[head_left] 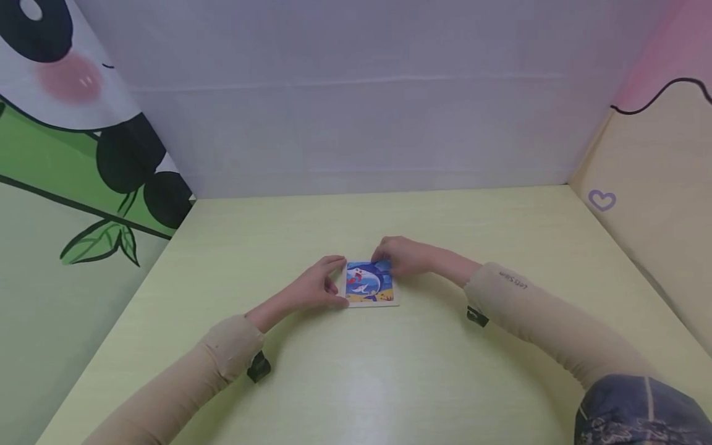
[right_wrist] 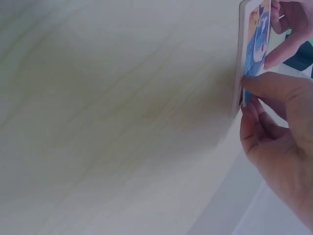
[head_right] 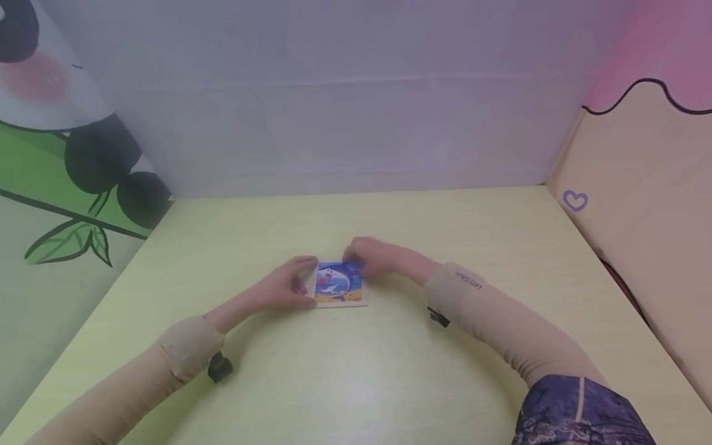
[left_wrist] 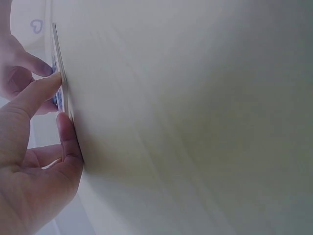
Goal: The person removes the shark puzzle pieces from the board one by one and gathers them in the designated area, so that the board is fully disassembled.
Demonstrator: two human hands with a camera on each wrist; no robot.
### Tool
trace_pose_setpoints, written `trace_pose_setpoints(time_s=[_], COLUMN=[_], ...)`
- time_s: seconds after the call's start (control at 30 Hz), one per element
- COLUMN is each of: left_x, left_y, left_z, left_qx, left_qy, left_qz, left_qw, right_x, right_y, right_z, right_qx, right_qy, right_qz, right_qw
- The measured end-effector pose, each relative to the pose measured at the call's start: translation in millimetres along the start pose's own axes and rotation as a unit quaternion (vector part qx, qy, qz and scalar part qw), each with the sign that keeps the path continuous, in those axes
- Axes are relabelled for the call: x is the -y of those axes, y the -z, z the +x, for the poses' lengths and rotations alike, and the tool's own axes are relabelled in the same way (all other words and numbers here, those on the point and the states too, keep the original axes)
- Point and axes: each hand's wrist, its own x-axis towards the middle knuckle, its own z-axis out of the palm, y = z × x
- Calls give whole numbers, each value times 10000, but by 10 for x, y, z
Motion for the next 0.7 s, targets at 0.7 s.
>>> trace_pose_setpoints(time_s=[0.7], left_x=[22], left_y=[0], left_z=[2], left_qx=[10], left_qy=[-40], left_qz=[-69], left_qw=[10000], right_x=[-93], right_y=[-53], right_z=[-66], right_qx=[-332], right_qy=[307], right_qz=[30], right_qw=[9990])
